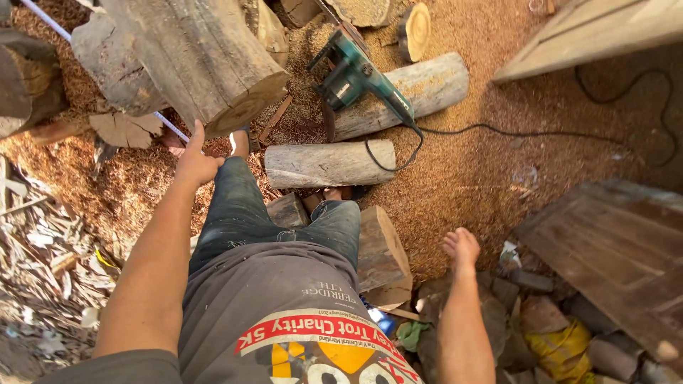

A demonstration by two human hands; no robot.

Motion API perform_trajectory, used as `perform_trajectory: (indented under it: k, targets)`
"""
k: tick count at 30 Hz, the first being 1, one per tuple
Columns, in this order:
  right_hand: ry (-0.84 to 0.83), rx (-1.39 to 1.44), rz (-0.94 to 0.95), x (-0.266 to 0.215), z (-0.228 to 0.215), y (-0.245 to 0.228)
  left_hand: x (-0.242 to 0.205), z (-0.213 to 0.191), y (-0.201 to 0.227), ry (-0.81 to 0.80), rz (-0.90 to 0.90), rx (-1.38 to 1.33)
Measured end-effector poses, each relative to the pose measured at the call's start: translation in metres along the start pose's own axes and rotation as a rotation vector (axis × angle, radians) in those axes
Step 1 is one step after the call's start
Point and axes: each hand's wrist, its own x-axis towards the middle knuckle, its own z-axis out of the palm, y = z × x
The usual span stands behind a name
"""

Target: The person is sawing a large piece of wood with an electric chainsaw in an outdoor workshop.

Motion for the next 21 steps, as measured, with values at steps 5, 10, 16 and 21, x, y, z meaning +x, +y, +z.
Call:
perform_trajectory:
  k: [5,10,16,21]
  targets:
    - [-0.144,-0.114,0.025,-0.021,0.061,0.021,-0.002,-0.014,0.006,-0.085,-0.022,-0.015]
    - [-0.283,-0.268,-0.011,-0.045,0.11,0.023,-0.01,-0.023,0.014,-0.151,-0.075,0.064]
    - [-0.394,-0.305,-0.196,-0.062,0.109,-0.014,-0.046,-0.064,0.048,-0.282,-0.165,0.104]
    - [-0.178,-0.241,-0.186,-0.062,0.064,-0.042,-0.016,-0.084,0.021,-0.487,-0.093,0.097]
